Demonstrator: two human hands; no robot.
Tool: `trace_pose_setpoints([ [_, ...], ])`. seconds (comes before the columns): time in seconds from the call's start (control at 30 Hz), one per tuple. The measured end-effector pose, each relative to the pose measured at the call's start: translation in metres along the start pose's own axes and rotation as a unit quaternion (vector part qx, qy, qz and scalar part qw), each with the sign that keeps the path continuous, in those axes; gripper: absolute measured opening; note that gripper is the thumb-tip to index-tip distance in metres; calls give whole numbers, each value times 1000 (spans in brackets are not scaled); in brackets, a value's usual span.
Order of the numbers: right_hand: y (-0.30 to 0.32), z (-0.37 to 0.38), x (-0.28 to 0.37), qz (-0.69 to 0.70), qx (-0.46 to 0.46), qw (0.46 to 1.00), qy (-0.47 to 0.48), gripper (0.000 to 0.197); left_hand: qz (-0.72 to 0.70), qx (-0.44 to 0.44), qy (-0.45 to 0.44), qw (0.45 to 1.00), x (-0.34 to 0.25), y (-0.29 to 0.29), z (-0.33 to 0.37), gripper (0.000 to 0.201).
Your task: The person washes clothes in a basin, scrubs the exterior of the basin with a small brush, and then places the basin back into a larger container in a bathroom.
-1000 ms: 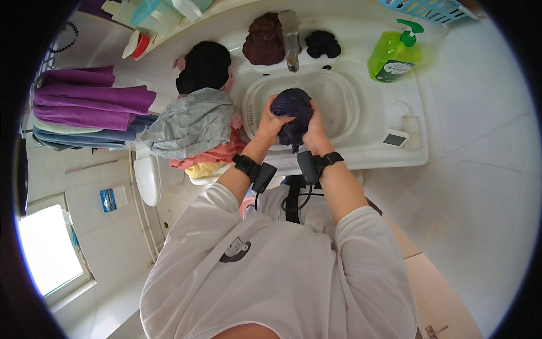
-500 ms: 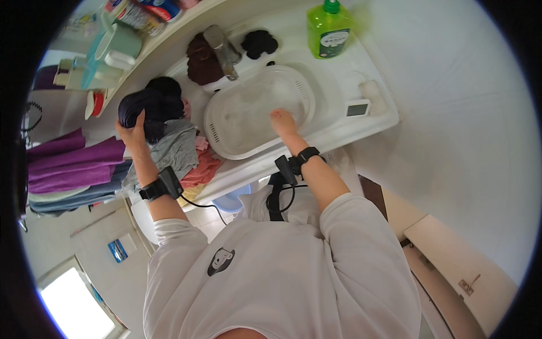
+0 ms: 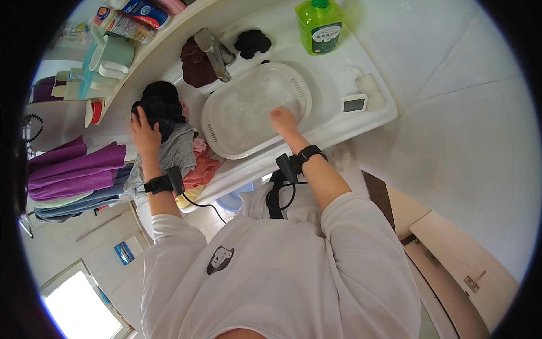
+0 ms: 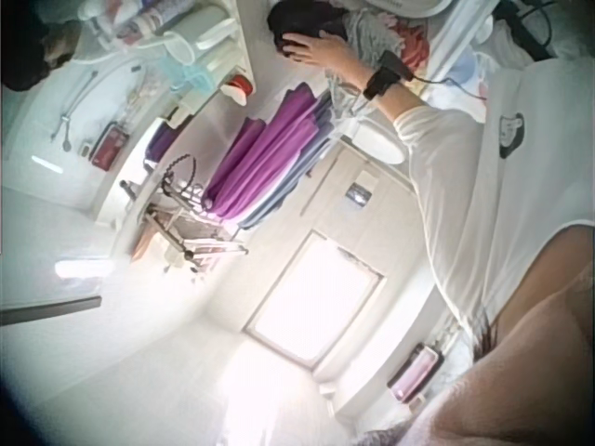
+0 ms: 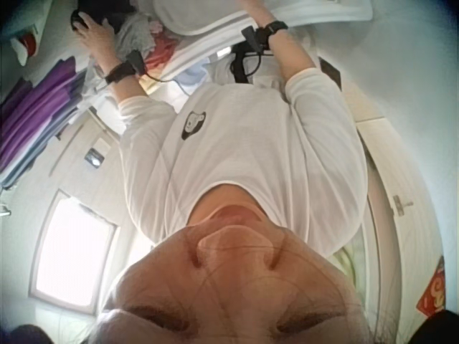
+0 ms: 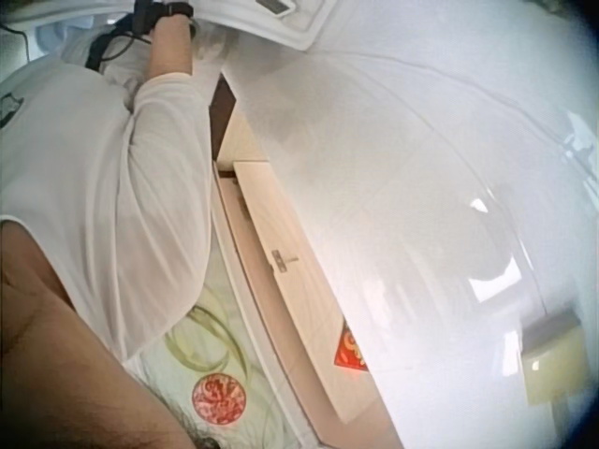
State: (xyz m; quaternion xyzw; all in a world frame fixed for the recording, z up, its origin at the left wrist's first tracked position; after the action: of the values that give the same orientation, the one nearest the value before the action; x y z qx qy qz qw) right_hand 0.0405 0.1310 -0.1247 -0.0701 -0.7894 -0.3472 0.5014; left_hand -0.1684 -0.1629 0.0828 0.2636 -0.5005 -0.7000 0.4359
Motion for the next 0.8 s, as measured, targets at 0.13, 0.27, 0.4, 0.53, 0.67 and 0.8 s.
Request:
trace_pose_setpoints([
  [0.13, 3, -4, 9, 12, 4, 999, -30, 19, -79, 18, 90, 993, 3, -15, -2, 80],
  [0.27, 4, -2, 4, 3, 18, 1000, -20, 22, -5, 25, 97, 995, -3, -12, -4, 82],
  [0.4, -1, 2, 4, -4, 23, 1000, -5, 22, -18, 64, 130, 989, -4, -6, -4, 81],
  [0.53, -5, 11, 6, -19, 37, 999, -4, 22, -125, -82, -37, 988, -38, 12, 2, 59],
  [0.67, 15, 19, 12, -1, 30, 999, -23, 21, -318, 176, -60, 930, -130, -5, -47, 27],
  [0.8, 22, 24, 18, -27, -17, 999, -2, 19, -346, 246, -248, 871, -181, -61, -118, 35],
])
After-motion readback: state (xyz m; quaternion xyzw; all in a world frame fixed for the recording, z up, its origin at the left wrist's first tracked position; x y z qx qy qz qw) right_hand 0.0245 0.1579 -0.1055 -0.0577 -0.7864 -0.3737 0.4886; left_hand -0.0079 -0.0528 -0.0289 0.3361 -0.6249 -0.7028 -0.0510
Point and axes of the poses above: each hand's wrist, its own z-axis towards the middle knuckle, its own y-axis out of the back of the hand, x = y × z, the point moved 3 cm from there along z, towards the middle knuckle, and after that the axes turned 7 degrees about -z, right-handed, at the moved point
